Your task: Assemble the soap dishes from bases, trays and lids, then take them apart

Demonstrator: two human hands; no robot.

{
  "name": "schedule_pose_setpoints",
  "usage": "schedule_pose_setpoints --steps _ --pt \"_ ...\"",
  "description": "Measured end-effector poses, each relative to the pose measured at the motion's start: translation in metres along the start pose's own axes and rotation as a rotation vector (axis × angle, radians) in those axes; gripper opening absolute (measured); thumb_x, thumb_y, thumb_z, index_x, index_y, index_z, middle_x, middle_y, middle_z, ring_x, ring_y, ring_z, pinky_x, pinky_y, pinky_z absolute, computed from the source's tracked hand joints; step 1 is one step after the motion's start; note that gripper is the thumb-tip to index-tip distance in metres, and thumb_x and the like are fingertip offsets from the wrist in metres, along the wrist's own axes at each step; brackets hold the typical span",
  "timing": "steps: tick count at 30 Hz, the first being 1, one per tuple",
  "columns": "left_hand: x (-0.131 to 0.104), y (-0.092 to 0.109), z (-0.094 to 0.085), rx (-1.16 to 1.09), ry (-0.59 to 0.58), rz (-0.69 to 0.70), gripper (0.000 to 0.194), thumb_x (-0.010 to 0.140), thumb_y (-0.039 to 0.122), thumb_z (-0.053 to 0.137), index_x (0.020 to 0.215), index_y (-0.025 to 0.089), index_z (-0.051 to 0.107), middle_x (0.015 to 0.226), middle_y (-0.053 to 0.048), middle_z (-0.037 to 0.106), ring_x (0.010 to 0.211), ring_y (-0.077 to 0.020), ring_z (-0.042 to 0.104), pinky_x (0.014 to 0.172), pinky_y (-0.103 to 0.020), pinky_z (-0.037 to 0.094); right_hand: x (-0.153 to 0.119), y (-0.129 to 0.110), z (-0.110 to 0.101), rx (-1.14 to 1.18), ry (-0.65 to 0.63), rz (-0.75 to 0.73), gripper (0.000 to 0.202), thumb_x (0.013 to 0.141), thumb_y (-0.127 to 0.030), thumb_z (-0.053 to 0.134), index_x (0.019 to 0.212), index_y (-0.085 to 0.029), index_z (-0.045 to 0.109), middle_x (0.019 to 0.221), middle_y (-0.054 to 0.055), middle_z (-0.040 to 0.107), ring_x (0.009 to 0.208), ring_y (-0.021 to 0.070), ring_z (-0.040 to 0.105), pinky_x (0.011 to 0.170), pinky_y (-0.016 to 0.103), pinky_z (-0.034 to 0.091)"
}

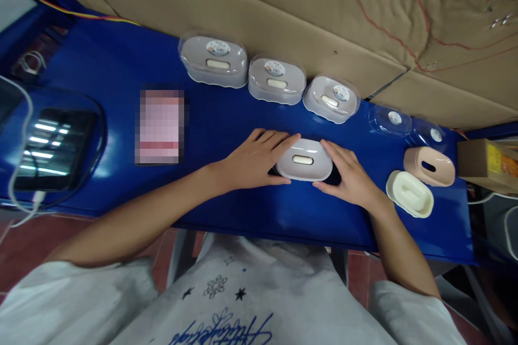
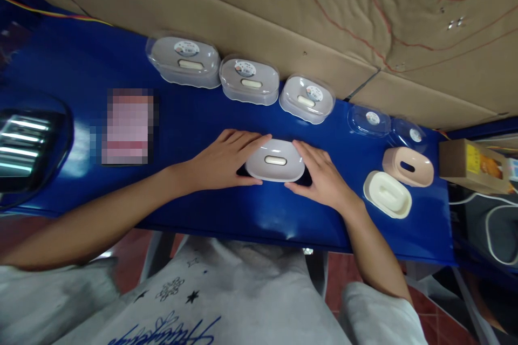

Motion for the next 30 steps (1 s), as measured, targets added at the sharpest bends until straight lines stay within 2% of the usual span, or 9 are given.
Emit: schedule_pose_setpoints --steps 2,4,8,12,15,17,20,25,30 --pt "0.000 0.001 -0.001 0.005 -0.011 -0.001 0.098 0.098 0.064 0.070 0.169 0.010 0.028 0.162 -0.023 0.052 0.145 -0.0387 0.052 0.120 -0.049 0.033 -0.001 0.008 -0.004 0.024 -0.002 0.010 0.098 0.099 -0.068 0.063 0.176 -0.030 0.015 0.174 0.015 0.041 0.158 0.0412 0.042 0.124 0.064 0.040" --pt "0.000 0.002 -0.002 0.002 -0.027 -0.007 0.097 0.098 0.061 0.071 0.169 0.010 0.029 0.163 -0.023 0.052 0.146 -0.0390 0.051 0.120 -0.049 0.032 -0.003 0.025 -0.018 0.012 0.098 0.067 0.089 0.102 -0.068 0.056 0.174 -0.030 0.021 0.174 0.014 0.041 0.158 0.0402 0.041 0.126 0.064 0.037" --pt "0.000 0.003 -0.004 -0.012 -0.050 -0.015 0.096 0.098 0.057 0.072 0.170 0.012 0.027 0.164 -0.023 0.050 0.148 -0.0394 0.050 0.121 -0.050 0.032 -0.021 0.086 -0.052 -0.203 0.394 0.416 0.087 0.104 -0.067 0.050 0.173 -0.021 0.024 0.177 0.020 0.032 0.162 0.0437 0.031 0.127 0.070 0.028" --pt "-0.001 0.004 -0.005 -0.011 -0.043 -0.009 0.096 0.098 0.055 0.072 0.170 0.011 0.027 0.164 -0.023 0.050 0.147 -0.0400 0.051 0.121 -0.050 0.033 -0.033 0.122 -0.056 -0.304 0.329 0.630 0.091 0.101 -0.070 0.050 0.171 -0.016 0.030 0.175 0.027 0.032 0.159 0.0515 0.032 0.121 0.080 0.025" --pt "-0.001 0.004 -0.005 -0.006 -0.039 -0.004 0.097 0.097 0.055 0.073 0.170 0.010 0.028 0.163 -0.024 0.050 0.146 -0.0402 0.051 0.121 -0.050 0.034 -0.033 0.111 -0.062 -0.333 0.333 0.569 0.077 0.098 -0.073 0.055 0.157 -0.022 0.055 0.159 0.024 0.054 0.146 0.0498 0.049 0.118 0.074 0.033" --pt "0.000 0.005 -0.005 0.000 -0.041 0.003 0.098 0.096 0.056 0.075 0.169 0.009 0.028 0.163 -0.025 0.050 0.146 -0.0405 0.051 0.121 -0.050 0.034 -0.033 0.097 -0.067 -0.343 0.359 0.508 0.076 0.095 -0.076 0.061 0.151 -0.025 0.061 0.158 0.021 0.054 0.144 0.0485 0.051 0.118 0.071 0.035" --pt "0.000 0.005 -0.005 0.004 -0.044 0.006 0.100 0.096 0.058 0.075 0.168 0.008 0.029 0.163 -0.025 0.049 0.146 -0.0407 0.051 0.121 -0.050 0.033 -0.035 0.092 -0.068 -0.300 0.355 0.498 0.085 0.092 -0.077 0.065 0.159 -0.026 0.051 0.169 0.023 0.040 0.153 0.0509 0.042 0.119 0.074 0.033" --pt "-0.001 0.003 -0.003 -0.036 -0.044 -0.001 0.101 0.095 0.057 0.076 0.170 0.010 0.027 0.164 -0.025 0.049 0.147 -0.0410 0.050 0.122 -0.050 0.030 -0.035 0.102 -0.056 -0.168 0.255 0.501 0.091 0.091 -0.072 0.070 0.162 -0.021 0.045 0.165 0.023 0.047 0.151 0.0491 0.048 0.118 0.073 0.043" --pt "0.000 -0.001 0.000 -0.137 -0.047 -0.035 0.114 0.090 0.056 0.081 0.173 0.012 0.016 0.164 -0.023 0.051 0.147 -0.0411 0.049 0.121 -0.052 0.027 -0.017 0.046 -0.053 -0.059 0.270 0.171 0.084 0.095 -0.054 0.075 0.166 -0.024 0.042 0.172 0.018 0.040 0.159 0.0412 0.041 0.129 0.061 0.038"
Point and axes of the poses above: each hand's wrist, its own x-axis towards the middle knuckle, its own z-axis out of the palm, y = z × x, the point moved 7 cm from there along x, towards the middle knuckle
